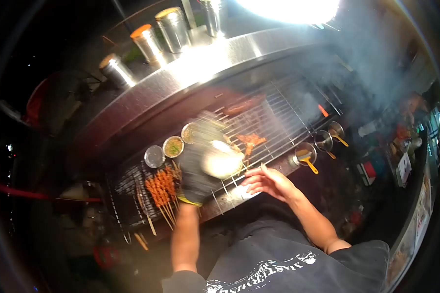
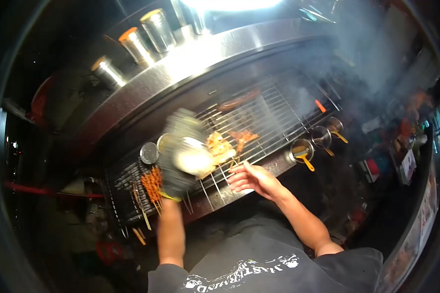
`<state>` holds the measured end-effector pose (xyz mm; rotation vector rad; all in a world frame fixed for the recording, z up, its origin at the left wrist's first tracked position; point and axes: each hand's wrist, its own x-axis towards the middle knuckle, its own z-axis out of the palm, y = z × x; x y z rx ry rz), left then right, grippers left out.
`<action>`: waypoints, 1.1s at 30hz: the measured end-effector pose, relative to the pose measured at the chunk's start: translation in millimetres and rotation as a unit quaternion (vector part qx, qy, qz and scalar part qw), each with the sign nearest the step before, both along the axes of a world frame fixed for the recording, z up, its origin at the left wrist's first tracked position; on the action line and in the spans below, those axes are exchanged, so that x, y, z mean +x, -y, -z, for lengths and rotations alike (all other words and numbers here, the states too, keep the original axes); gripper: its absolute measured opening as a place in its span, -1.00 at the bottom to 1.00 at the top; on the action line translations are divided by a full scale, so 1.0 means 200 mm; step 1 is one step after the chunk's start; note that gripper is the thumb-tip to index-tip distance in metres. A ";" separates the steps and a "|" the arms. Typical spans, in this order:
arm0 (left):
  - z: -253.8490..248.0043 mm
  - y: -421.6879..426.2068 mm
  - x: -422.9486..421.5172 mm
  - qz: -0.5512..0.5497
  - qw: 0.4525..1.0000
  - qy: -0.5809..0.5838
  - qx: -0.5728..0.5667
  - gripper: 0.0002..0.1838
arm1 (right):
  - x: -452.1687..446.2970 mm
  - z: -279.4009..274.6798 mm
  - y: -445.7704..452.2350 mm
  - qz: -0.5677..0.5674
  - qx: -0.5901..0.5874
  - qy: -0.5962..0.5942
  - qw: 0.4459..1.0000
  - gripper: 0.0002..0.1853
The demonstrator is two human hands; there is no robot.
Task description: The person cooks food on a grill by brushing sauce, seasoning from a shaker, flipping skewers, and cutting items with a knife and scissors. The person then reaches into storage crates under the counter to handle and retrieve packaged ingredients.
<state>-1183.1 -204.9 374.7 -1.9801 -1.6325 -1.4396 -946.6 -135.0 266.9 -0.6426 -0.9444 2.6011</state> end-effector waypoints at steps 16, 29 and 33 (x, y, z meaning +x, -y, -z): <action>1.05 -0.05 0.62 -0.305 0.856 0.037 -0.416 -0.43 | -0.10 0.43 -1.06 0.325 0.017 -0.011 0.945 -0.65; 1.04 -0.15 0.66 -0.359 0.824 0.139 -0.415 -0.58 | -0.17 0.53 -1.14 0.275 -0.156 -0.066 0.946 -0.60; 1.09 -0.16 0.67 -0.343 0.821 0.066 -0.451 -0.69 | -0.19 0.47 -1.16 0.283 -0.113 -0.053 0.951 -0.58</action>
